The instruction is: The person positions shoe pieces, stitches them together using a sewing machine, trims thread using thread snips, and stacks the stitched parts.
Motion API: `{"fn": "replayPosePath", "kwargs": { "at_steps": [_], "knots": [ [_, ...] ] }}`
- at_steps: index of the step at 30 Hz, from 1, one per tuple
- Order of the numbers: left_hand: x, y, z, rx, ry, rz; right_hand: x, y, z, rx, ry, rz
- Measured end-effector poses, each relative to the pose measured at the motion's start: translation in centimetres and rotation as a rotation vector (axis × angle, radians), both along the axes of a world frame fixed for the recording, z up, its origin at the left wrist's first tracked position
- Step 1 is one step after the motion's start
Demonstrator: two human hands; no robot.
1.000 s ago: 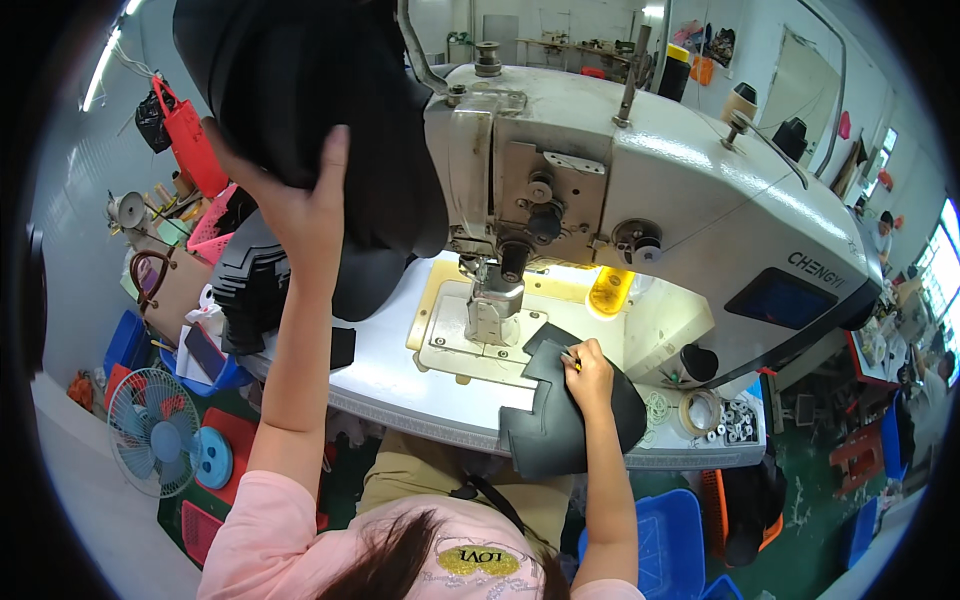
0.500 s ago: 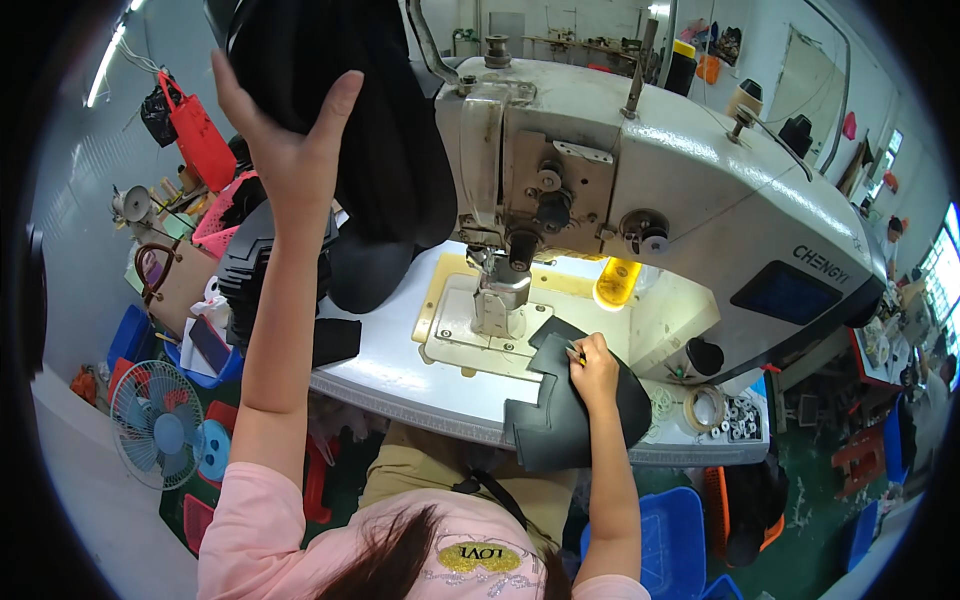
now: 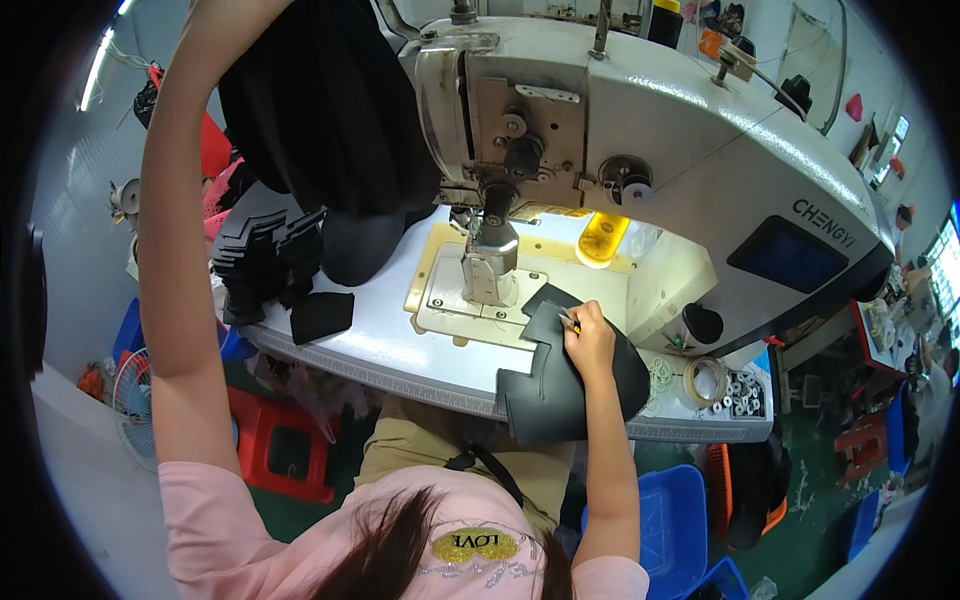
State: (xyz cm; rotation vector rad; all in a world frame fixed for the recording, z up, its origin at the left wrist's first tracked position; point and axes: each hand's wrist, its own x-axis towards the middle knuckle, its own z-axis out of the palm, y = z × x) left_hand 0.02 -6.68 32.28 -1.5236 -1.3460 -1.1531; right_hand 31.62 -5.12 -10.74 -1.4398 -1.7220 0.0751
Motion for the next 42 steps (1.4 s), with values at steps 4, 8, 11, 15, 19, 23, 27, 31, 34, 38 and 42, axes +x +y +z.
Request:
{"fn": "replayPosePath", "kwargs": {
  "at_steps": [4, 8, 11, 15, 19, 23, 27, 31, 34, 38, 42],
  "knots": [
    [-0.3, -0.6, 1.5, -0.252, 0.127, 0.048, 0.1, 0.1, -0.1, 0.000, -0.009, 0.004],
    [0.6, 0.3, 1.7, -0.258, 0.172, 0.253, 0.2, 0.1, -0.2, 0.002, -0.009, 0.013],
    [2.0, 0.9, 0.9, -0.300, 0.104, 0.338, 0.2, 0.1, -0.2, 0.006, 0.005, 0.016],
    [2.8, 1.1, 0.6, -0.256, -0.044, 0.251, 0.3, -0.1, -0.1, 0.005, 0.006, 0.024],
    [1.7, 2.2, 1.5, -0.212, -0.065, 0.230, 0.4, -0.2, -0.1, -0.012, 0.008, 0.017],
    [-0.2, 4.2, 2.5, -0.220, -0.036, 0.097, 0.4, -0.1, -0.1, -0.012, 0.011, 0.021],
    [-2.1, 6.4, 2.7, -0.109, 0.070, -0.013, 0.5, 0.0, -0.1, -0.017, 0.015, 0.027],
    [-5.4, 8.6, 4.0, -0.019, 0.138, -0.225, 0.5, -0.1, -0.1, -0.038, 0.008, 0.011],
    [-8.9, 9.5, 5.1, -0.141, -0.028, -0.327, 0.5, 0.0, -0.1, -0.041, 0.029, 0.019],
    [-13.3, 9.8, 4.2, -0.405, -0.446, -0.559, 0.4, 0.0, 0.1, -0.036, 0.043, 0.026],
    [-14.8, 10.5, -1.7, -0.566, -0.582, -0.640, 0.4, 0.0, 0.2, -0.038, 0.046, 0.025]
  ]
}}
